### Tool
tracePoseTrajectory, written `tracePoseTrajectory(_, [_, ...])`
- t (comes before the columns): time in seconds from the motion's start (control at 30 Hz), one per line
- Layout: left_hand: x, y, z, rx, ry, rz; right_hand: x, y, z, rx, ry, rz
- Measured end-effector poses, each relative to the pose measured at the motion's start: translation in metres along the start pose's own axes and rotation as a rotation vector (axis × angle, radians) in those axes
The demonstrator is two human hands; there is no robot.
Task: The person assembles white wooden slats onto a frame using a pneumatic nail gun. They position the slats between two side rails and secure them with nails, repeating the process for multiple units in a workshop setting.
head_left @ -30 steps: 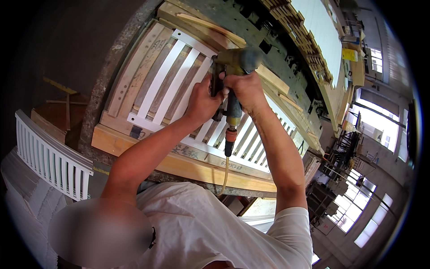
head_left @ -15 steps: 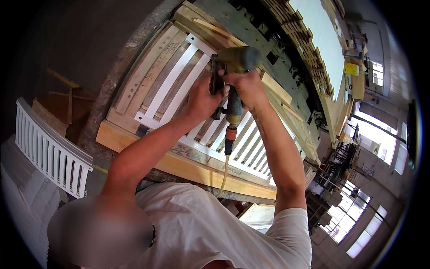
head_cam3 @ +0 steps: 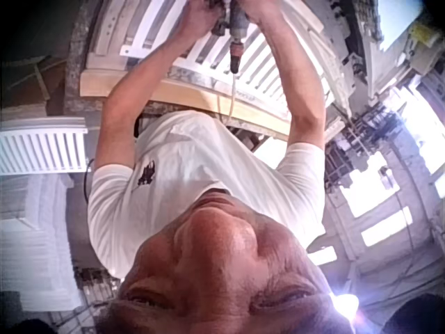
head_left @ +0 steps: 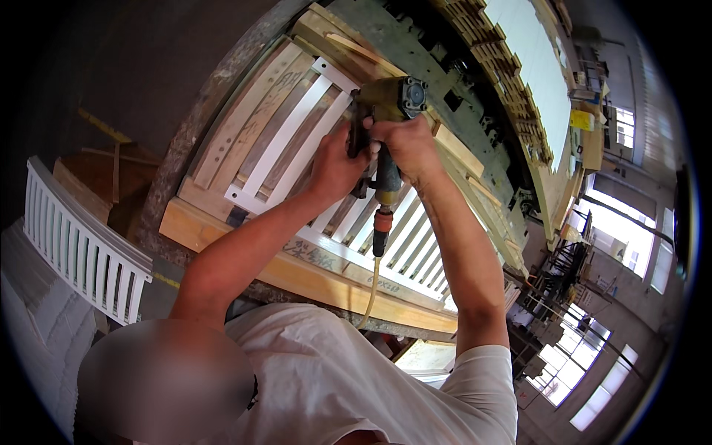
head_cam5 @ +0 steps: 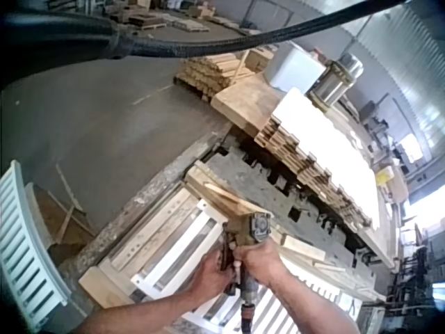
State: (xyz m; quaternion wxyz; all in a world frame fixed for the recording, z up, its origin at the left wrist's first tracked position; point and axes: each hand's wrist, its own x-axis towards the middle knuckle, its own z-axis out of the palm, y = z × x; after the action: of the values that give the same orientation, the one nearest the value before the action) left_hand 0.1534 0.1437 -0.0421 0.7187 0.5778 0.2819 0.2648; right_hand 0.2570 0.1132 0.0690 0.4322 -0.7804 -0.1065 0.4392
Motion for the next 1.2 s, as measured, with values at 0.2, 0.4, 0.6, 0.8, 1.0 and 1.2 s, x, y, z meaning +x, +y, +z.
tracePoseTrajectory(0.2, [0.007,0.018,-0.014,0.265,-0.131,-0.174,0.007,0.001,0.007,0.103,-0.034,-0.068])
tracePoseTrajectory(0.4, [0.013,0.007,-0.020,0.150,0.076,0.021,0.023,-0.011,0.015,-0.012,-0.094,-0.039])
tracePoseTrajectory(0.6, [0.015,-0.001,-0.020,0.054,0.114,0.060,0.022,-0.019,0.022,0.029,-0.096,-0.013])
tracePoseTrajectory(0.8, [0.016,-0.002,-0.021,0.028,0.109,0.037,0.025,-0.014,0.025,-0.042,-0.071,-0.050])
tracePoseTrajectory(1.0, [0.019,-0.010,-0.024,0.112,0.096,0.014,0.029,-0.015,0.024,-0.077,-0.082,-0.075])
tracePoseTrajectory(1.2, [0.008,0.017,-0.031,0.083,0.030,-0.134,0.004,-0.023,0.029,-0.053,-0.037,-0.038])
